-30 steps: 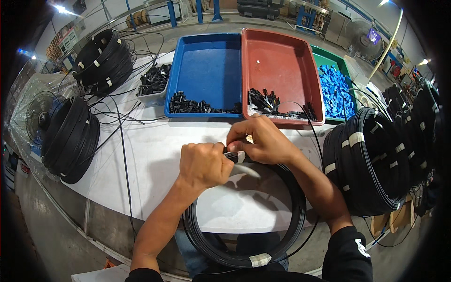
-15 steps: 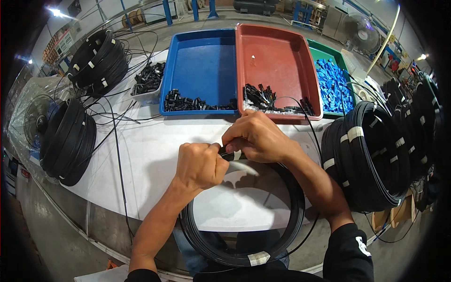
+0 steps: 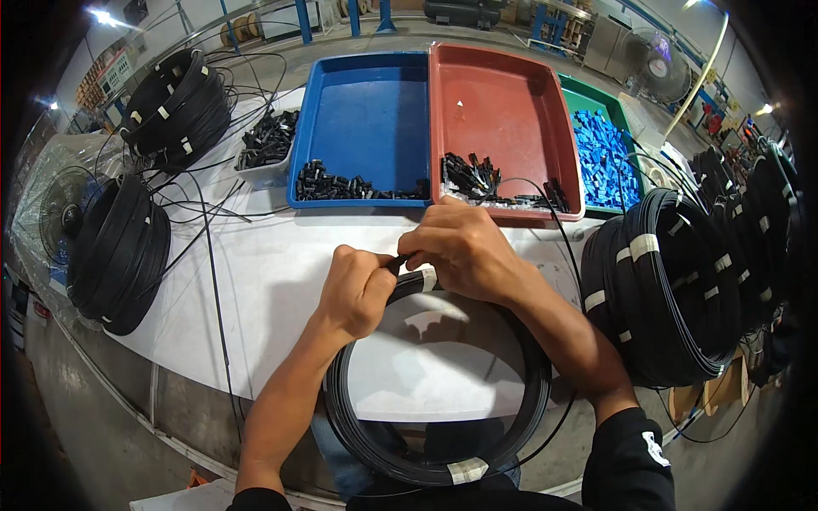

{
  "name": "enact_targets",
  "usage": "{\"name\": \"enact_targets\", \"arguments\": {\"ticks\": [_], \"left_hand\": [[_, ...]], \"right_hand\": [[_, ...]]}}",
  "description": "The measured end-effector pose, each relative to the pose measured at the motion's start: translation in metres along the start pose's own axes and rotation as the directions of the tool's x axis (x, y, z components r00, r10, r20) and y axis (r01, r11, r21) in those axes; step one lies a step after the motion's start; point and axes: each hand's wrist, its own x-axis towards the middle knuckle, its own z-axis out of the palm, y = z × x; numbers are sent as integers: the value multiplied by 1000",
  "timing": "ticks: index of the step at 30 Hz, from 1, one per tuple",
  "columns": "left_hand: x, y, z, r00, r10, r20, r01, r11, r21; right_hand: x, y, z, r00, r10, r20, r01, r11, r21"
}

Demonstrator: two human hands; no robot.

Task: The person attaches connector pieces to the ends of coiled cables by hand and stacks the assembled cable coils on the table.

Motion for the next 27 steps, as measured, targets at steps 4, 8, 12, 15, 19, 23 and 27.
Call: {"name": "enact_targets", "arguments": {"ticks": [4, 8, 12, 15, 19, 23, 27], "left_hand": [[0, 11, 2, 986, 167, -23, -162, 976, 145], [-1, 21, 1, 981, 194, -25, -182, 951, 250], [5, 9, 1, 965, 262, -31, -242, 926, 288], [-5, -25, -10, 997, -17, 70, 13, 998, 65], [-2, -11, -5, 996, -55, 73, 53, 998, 25], [1, 13, -1, 1000, 10, 20, -13, 989, 149], [-5, -12, -12, 985, -125, 119, 117, 990, 73]], "right_hand": [[6, -10, -14, 967, 198, 163, -216, 971, 102], [11, -12, -21, 886, 336, 319, -420, 874, 244], [3, -1, -12, 961, 207, 183, -242, 951, 192], [-1, -6, 1, 994, 110, -24, -106, 986, 127], [-6, 1, 8, 990, -140, 5, 140, 984, -110], [-2, -3, 2, 998, 29, 57, -30, 1000, 11], [-2, 0, -1, 984, 155, 88, -171, 956, 237]]}}
